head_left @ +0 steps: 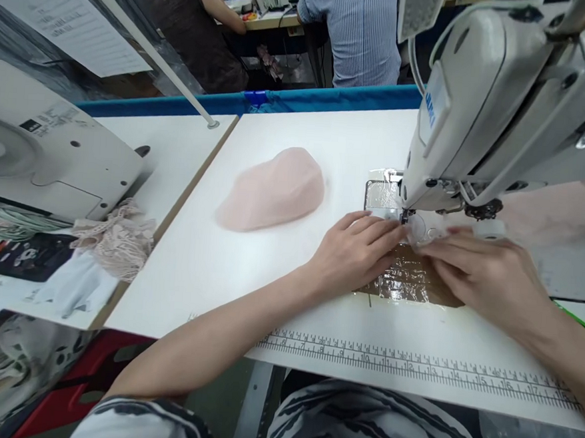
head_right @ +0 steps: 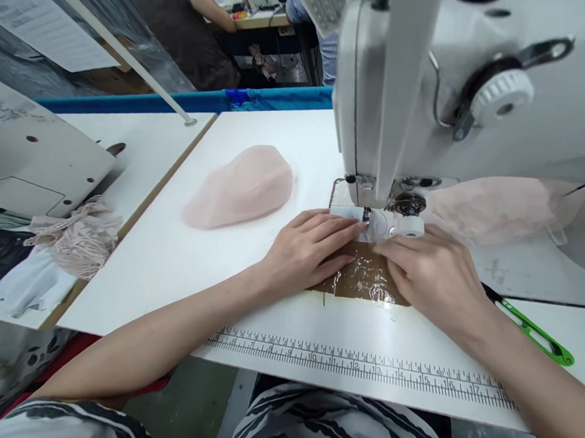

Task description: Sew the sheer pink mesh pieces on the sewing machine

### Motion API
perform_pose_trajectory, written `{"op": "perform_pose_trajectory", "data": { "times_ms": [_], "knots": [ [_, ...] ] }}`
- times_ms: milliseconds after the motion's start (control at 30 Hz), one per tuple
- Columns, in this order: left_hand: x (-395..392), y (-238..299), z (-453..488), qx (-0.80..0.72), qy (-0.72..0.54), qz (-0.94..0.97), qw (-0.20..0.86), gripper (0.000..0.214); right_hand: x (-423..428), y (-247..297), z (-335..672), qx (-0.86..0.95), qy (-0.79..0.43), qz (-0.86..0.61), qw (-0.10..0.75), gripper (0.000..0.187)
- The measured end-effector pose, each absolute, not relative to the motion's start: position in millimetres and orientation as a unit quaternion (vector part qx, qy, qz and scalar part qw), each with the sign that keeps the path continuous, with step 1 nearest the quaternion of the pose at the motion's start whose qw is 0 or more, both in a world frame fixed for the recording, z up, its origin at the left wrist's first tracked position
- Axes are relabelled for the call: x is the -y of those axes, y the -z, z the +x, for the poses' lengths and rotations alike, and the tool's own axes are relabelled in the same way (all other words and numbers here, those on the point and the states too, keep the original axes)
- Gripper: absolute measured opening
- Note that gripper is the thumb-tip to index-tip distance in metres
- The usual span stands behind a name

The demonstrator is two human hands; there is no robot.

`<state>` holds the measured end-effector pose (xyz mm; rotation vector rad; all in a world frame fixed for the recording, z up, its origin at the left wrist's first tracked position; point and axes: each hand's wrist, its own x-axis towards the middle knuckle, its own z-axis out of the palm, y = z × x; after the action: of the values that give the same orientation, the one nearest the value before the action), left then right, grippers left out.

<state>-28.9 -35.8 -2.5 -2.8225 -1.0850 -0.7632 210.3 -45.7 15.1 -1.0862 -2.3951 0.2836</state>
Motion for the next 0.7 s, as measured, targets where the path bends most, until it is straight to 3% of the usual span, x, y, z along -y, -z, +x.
{"op": "perform_pose_trajectory", "data": {
  "times_ms": [67, 133, 200, 267, 367, 433, 567, 633, 700],
  "knots": [
    [38, -2, -30, 0.319, 0.287, -0.900, -0.072, 0.027, 47, -21, 216, 0.813, -0.365, -0.381, 0.244, 0.018],
    [38, -9, -34, 0.280, 0.326, -0.876, -0.220, 0.011, 46, -26, 221, 0.722, -0.557, -0.350, 0.215, 0.021],
    [39, -18, -40, 0.260, 0.342, -0.820, -0.377, 0.015, 45, -28, 224, 0.658, -0.633, -0.346, 0.217, 0.027],
    [40, -30, -46, 0.275, 0.358, -0.764, -0.461, 0.018, 45, -29, 220, 0.634, -0.658, -0.346, 0.214, 0.030],
    [47, -51, -51, 0.281, 0.408, -0.771, -0.400, 0.018, 50, -30, 207, 0.666, -0.638, -0.329, 0.202, 0.024],
    [59, -67, -50, 0.268, 0.418, -0.822, -0.281, 0.019, 54, -30, 198, 0.693, -0.600, -0.332, 0.221, 0.017],
    [109, -93, -43, 0.245, 0.298, -0.922, -0.035, 0.020, 61, -32, 190, 0.703, -0.559, -0.376, 0.227, 0.030],
    [136, -98, -41, 0.191, 0.180, -0.964, -0.040, 0.019, 63, -36, 190, 0.708, -0.552, -0.379, 0.225, 0.033],
    [153, -97, -44, 0.105, 0.097, -0.981, -0.131, 0.009, 66, -41, 190, 0.713, -0.553, -0.361, 0.234, 0.031]
  ]
}}
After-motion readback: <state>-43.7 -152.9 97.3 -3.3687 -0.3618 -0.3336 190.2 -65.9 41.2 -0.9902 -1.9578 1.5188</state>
